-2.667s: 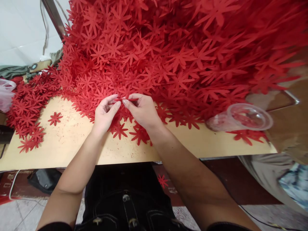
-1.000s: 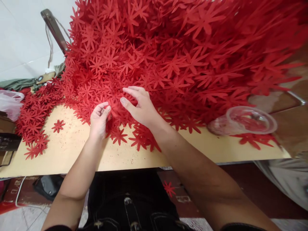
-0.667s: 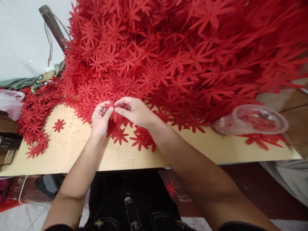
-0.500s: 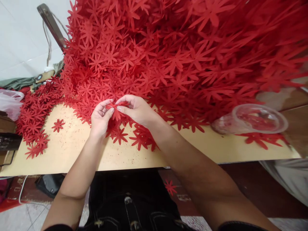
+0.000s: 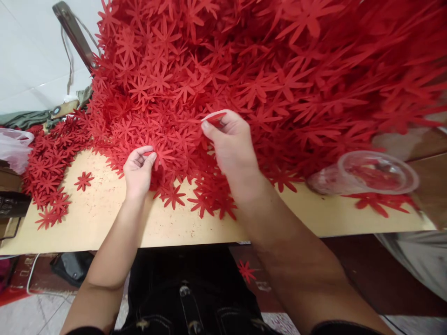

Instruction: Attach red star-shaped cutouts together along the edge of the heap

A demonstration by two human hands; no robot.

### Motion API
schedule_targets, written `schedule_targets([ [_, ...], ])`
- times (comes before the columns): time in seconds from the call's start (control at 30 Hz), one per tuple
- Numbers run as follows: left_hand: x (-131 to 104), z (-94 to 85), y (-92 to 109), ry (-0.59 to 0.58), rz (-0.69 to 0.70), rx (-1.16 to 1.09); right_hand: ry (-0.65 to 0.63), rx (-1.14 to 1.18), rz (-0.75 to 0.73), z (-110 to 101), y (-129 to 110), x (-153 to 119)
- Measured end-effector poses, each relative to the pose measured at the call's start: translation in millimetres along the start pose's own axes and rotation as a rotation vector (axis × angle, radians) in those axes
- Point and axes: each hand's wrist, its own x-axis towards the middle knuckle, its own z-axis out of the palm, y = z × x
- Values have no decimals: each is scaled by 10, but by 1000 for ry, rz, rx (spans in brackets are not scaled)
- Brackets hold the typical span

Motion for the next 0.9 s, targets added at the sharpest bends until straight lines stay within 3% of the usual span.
schedule_targets([
  [0.13,40,-41,-36,-42,0,-83,-128,-202,-94,-65,-24,57],
  [0.23,9,-8,-28,-92,-24,-92,-172,-450,-220,-8,-165,0],
  [0.33,-36,17,0,-110,-76,-102,-194,-574,-253,80,-300,-106],
  [0.47,-78,40,42,-160,-102,-111,-402,-430,-82,189,-303,-235],
  [0.6,-105,74,73,-127,-60,-106,-566,-164,150,258,-209,-287],
  [0.77,-86,55,81,-86,-111,-140,-512,-40,178,281,-198,-257],
  [0.9,-41,13,31,-16,-112,-147,-293,-157,90,159,-148,-127],
])
